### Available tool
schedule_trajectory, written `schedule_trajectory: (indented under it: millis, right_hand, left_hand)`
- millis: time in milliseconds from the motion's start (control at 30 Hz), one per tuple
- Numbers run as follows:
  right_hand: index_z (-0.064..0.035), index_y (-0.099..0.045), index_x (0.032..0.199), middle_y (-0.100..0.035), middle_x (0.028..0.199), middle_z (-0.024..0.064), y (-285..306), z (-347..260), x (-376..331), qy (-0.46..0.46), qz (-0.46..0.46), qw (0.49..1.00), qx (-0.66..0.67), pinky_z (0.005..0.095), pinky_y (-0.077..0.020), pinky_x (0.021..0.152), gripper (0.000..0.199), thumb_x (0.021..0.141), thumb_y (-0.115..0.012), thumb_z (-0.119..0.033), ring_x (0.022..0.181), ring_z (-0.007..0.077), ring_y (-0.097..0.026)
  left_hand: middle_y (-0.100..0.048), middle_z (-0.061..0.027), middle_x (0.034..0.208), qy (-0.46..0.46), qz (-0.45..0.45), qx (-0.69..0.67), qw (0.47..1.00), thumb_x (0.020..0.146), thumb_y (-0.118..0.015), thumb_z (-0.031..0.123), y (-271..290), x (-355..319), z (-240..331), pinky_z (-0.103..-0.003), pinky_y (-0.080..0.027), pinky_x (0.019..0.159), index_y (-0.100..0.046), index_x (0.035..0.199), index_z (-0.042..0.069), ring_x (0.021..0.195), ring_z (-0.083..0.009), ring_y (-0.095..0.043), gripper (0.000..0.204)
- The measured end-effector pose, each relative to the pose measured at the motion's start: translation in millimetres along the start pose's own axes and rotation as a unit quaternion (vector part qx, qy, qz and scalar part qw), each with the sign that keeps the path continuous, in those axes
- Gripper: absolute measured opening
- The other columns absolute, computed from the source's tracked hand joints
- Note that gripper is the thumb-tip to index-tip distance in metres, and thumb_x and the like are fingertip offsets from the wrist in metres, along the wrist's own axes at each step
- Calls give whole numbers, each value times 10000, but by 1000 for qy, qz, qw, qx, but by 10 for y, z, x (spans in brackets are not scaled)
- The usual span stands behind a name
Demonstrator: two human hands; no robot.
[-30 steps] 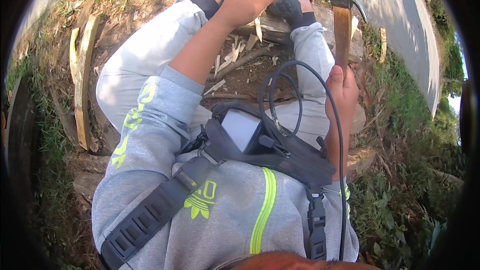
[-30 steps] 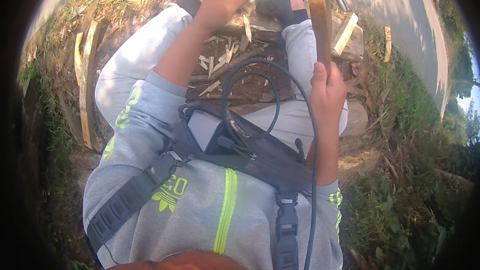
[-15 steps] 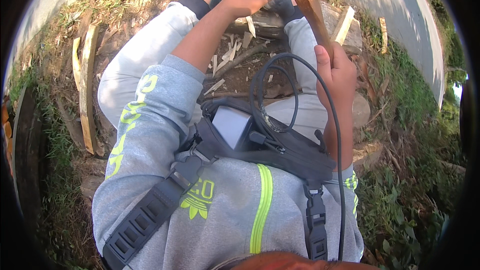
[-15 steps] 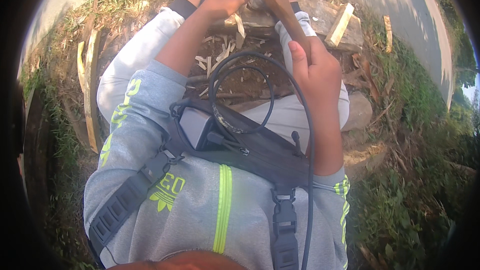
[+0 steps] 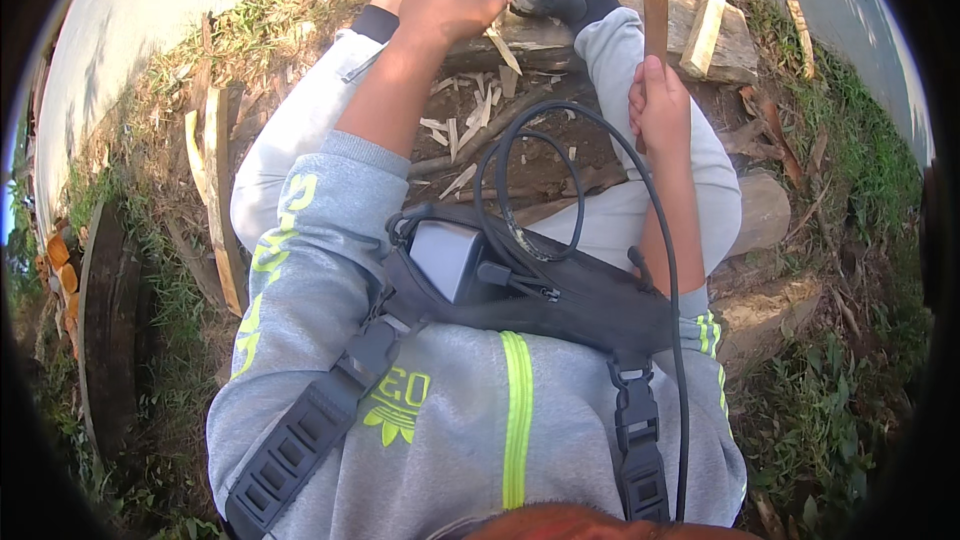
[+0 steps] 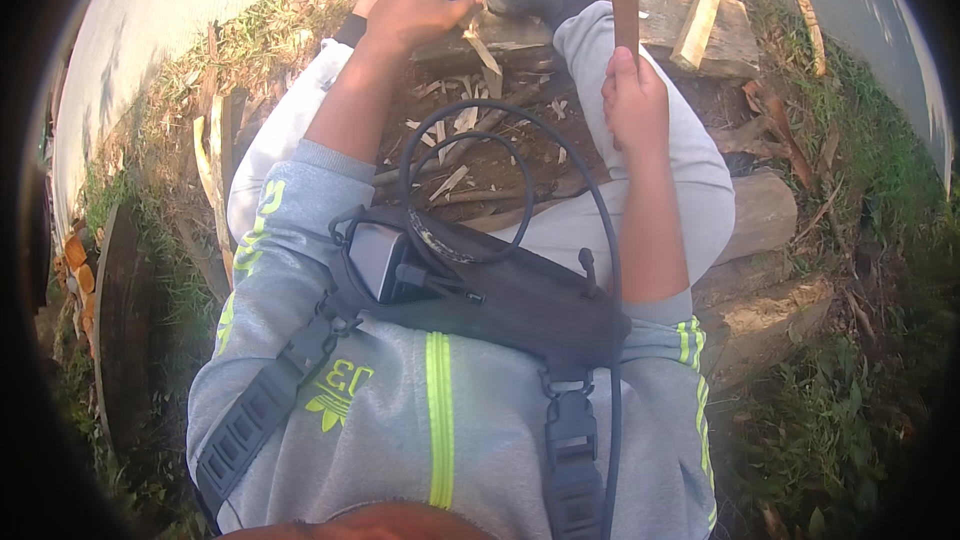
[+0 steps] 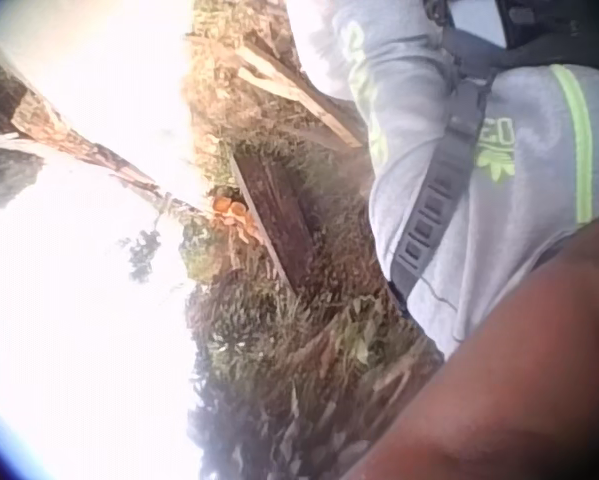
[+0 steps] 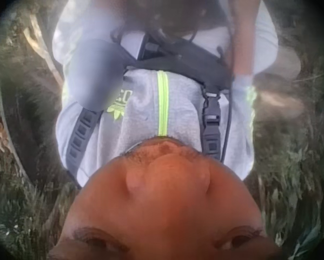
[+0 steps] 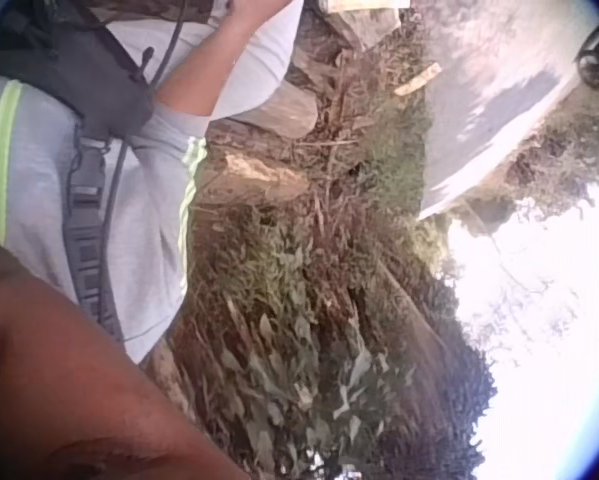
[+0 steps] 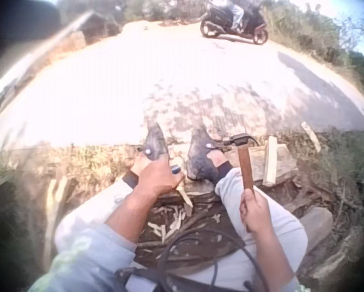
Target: The person chisels a small block of wood by placing a chisel against it and striking the end of the chisel with a hammer.
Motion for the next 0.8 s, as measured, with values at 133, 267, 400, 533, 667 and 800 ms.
schedule_trajectory:
  millis: [133,267,400,533,667,800]
  right_hand:
    - [-87,-550,962,-424,613,-34,125,26,80,-10,2,998,69,260,-319,411,412,1124,-483,-460,449,65,-368]
    - [-96,-537,961,-435,639,-41,188,-29,90,-26,-6,993,113,261,-326,442,384,1122,-485,-441,479,61,-377]
    - [-99,-533,955,-431,634,-42,215,-39,70,-38,-25,989,138,262,-334,446,404,1117,-487,-466,488,60,-388]
    - [-101,-521,953,-424,630,-45,283,-24,78,-34,-16,988,151,257,-339,439,412,1116,-483,-477,479,58,-390]
    - [-101,-509,956,-418,620,-47,341,-51,55,-35,-27,982,181,256,-346,415,410,1120,-471,-475,449,59,-389]
    - [-101,-494,977,-411,585,-45,278,22,117,-34,-47,982,181,251,-348,365,397,1122,-465,-470,403,58,-394]
  left_hand:
    - [-765,-192,1145,17,-39,53,998,884,-694,620,-94,104,165,-443,-566,948,-738,1216,86,1113,-370,-720,630]
    - [-780,-170,1098,23,-10,78,997,888,-705,607,47,57,175,-446,-581,906,-770,1110,75,1074,-342,-737,580]
    - [-728,-109,852,43,-46,-108,992,939,-709,515,131,-90,-255,-335,-528,717,-747,1155,47,804,-196,-683,517]
    - [-683,-64,881,112,-113,-540,827,1022,-647,374,360,-527,-406,-252,-321,504,-672,1164,6,521,-73,-397,396]
    - [-629,-53,815,84,-191,-810,548,1052,-577,389,571,-856,-459,-250,-349,476,-632,1232,70,473,-88,-418,370]
    - [-650,-64,821,-53,-279,-865,414,1041,-577,517,736,-1072,-432,-260,-388,510,-571,1406,151,481,-76,-426,517]
Point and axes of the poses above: each hand's wrist, its own x-axis towards the middle knuckle, its own y-axis out of the back of the hand, z = x × y, the point moved 9 cm from there along x, towards the middle knuckle
